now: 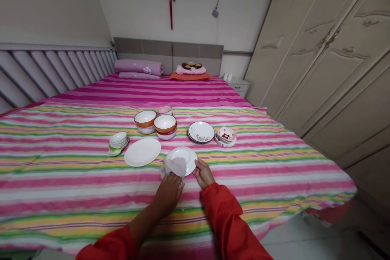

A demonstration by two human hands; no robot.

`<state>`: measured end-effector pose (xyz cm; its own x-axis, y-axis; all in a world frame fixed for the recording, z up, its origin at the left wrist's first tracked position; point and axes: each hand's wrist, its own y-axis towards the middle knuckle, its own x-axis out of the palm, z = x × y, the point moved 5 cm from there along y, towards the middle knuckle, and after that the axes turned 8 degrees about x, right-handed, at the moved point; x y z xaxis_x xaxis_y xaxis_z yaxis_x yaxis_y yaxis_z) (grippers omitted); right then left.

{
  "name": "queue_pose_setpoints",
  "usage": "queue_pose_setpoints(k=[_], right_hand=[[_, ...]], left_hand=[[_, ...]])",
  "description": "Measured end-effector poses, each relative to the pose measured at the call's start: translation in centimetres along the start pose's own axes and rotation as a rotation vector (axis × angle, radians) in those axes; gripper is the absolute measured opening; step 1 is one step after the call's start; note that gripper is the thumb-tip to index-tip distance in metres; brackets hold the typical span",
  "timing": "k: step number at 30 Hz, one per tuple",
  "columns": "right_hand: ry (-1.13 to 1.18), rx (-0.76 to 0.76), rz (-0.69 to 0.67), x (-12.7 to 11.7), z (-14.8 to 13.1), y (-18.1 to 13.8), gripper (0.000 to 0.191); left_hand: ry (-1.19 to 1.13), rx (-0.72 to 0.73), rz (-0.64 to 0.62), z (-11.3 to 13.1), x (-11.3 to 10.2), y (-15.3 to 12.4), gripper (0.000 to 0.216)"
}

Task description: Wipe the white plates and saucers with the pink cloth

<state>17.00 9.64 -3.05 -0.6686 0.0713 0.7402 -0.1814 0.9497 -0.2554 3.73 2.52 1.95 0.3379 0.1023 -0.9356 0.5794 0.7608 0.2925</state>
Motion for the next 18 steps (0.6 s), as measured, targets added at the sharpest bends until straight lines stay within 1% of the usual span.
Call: queue_pose_setpoints(k=[4,6,8,10,12,15,18], right_hand=[[0.027,-0.042,0.018,0.1,-0.3,0.1,0.014],[0.043,-0.077,0.039,0.0,-0.5,0.2,0.012],[0.058,-0.081,0.045,-0.1,-0.5,0.3,0.010],[0.064,-0.053,0.037,-0.1,-0.4,0.4,0.009],[0.057,-0.017,0.024,-0.2,-0.2,0.3,0.011],[0.041,0.003,0.010,-0.2,-0.2,0.1,0.013],[0.032,0.004,0.010,-0.2,-0.2,0.1,0.014]], left_hand=[[0.010,0.121,-0.014,1.6,0.0,3.5,0.032],[0.012,0.127,-0.051,1.6,0.0,5.5,0.033],[-0.007,0.098,-0.122,1.3,0.1,7.4,0.035],[-0.035,0.057,-0.183,0.7,0.2,9.0,0.035],[-0.052,0.019,-0.211,-0.1,0.4,10.3,0.035],[-0.063,-0.040,-0.210,-1.7,0.7,11.8,0.037],[-0.071,-0.118,-0.194,-3.9,0.9,12.4,0.041]])
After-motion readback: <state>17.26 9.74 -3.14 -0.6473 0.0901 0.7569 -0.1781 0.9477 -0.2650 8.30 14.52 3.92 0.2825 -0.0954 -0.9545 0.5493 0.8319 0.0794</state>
